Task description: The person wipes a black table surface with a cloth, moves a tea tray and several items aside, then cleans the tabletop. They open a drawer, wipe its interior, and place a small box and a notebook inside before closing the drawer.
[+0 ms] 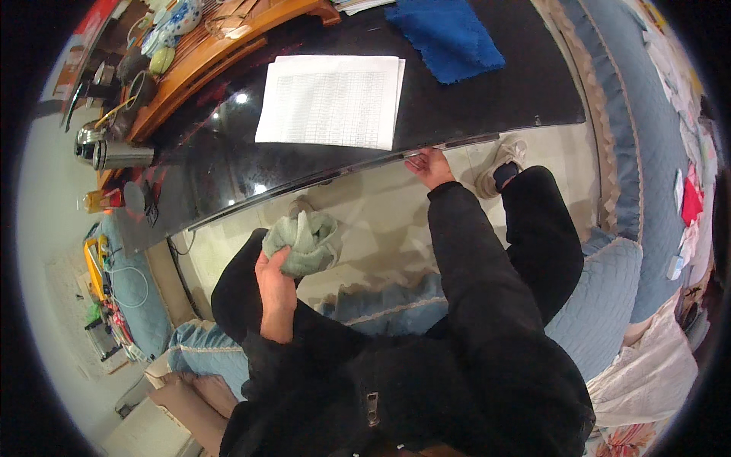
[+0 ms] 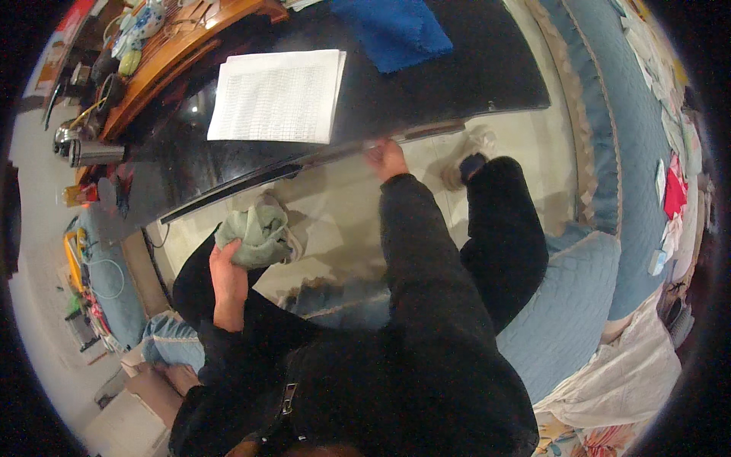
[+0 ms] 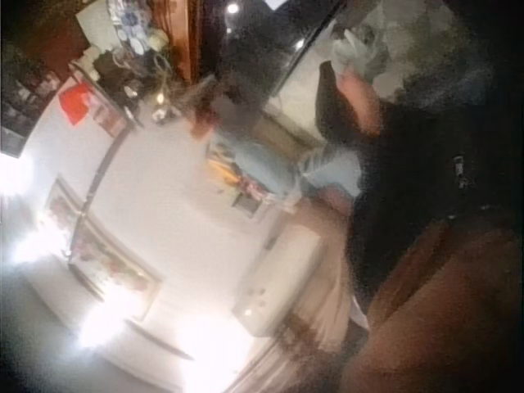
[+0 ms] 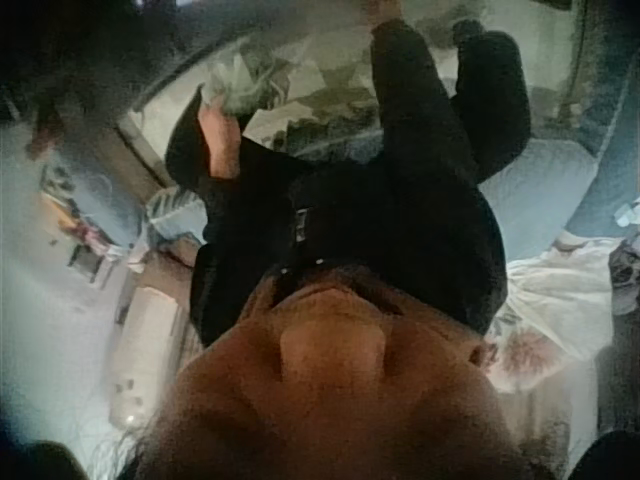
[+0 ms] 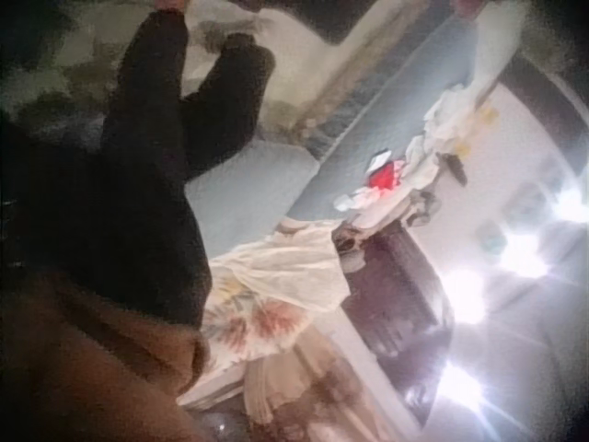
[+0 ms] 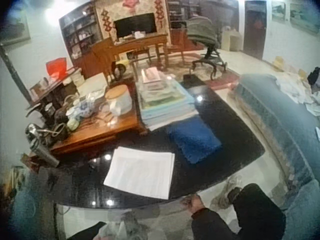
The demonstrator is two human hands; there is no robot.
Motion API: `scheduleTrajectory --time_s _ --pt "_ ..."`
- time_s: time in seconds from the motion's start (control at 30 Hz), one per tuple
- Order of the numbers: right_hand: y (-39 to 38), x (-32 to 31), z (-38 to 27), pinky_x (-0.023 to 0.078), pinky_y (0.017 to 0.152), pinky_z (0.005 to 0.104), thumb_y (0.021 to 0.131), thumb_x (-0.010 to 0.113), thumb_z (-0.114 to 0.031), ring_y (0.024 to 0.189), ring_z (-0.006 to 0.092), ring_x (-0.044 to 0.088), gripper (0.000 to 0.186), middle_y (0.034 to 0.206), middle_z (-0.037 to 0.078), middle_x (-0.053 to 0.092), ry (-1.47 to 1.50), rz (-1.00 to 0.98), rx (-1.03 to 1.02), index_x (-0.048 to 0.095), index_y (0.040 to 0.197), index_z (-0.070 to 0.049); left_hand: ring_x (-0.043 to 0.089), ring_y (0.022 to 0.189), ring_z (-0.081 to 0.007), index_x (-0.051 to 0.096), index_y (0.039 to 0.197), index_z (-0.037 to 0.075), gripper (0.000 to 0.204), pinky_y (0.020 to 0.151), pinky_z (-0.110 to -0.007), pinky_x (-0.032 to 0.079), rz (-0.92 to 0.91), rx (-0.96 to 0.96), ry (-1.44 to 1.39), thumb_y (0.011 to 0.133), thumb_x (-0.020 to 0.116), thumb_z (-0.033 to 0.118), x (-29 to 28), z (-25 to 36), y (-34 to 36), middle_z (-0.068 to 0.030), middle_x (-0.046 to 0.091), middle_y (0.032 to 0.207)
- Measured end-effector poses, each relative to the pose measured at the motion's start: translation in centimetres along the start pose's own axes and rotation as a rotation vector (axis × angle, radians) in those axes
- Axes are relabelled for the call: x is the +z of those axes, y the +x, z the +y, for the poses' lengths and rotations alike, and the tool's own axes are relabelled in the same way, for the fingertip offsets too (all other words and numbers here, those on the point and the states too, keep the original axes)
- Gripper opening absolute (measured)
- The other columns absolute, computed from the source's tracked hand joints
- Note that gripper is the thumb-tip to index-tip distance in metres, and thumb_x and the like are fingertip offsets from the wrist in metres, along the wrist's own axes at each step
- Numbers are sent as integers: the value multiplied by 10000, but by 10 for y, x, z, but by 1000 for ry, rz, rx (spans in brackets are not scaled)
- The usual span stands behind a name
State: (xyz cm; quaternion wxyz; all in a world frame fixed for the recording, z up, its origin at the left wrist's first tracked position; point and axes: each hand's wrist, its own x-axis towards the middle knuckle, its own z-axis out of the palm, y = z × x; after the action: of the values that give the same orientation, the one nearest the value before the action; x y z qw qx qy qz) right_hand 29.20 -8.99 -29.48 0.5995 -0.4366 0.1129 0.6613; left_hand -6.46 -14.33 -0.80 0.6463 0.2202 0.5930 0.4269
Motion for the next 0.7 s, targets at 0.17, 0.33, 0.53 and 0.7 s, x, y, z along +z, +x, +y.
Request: scheduleTrajectory --time_s 0.17,0.33,0.53,0.7 --pt "-4 -15 30 460 1009 549 907 545 -70 1034 234 573 112 1073 44 602 160 -38 -81 566 1002 -128 506 1300 -309 447 1412 2 474 1112 -453 377 -124 -180 -214 963 533 124 -7 -10 7 -141 522 1414" --pt "-29 -8 37 445 1021 580 933 557 -91 1110 264 548 151 1103 41 580 231 -17 -130 527 1077 -125 446 1359 -305 418 1439 17 477 1159 -455 313 -153 -285 -257 994 507 161 -6 -32 18 -129 483 1465" --pt "7 -34 49 480 981 550 997 539 -212 1075 288 583 149 1046 76 599 -3 -138 -300 517 1112 -121 464 1347 -343 432 1417 -22 460 1158 -489 315 -203 -275 -240 1006 473 179 9 -46 17 -172 498 1451" --pt "39 -56 56 513 928 479 1016 516 -227 1012 288 624 183 1089 95 628 -777 -132 -637 539 1153 -108 528 1276 -338 503 1328 -57 391 1120 -469 376 -308 -277 49 973 523 107 60 -72 56 -179 560 1370"
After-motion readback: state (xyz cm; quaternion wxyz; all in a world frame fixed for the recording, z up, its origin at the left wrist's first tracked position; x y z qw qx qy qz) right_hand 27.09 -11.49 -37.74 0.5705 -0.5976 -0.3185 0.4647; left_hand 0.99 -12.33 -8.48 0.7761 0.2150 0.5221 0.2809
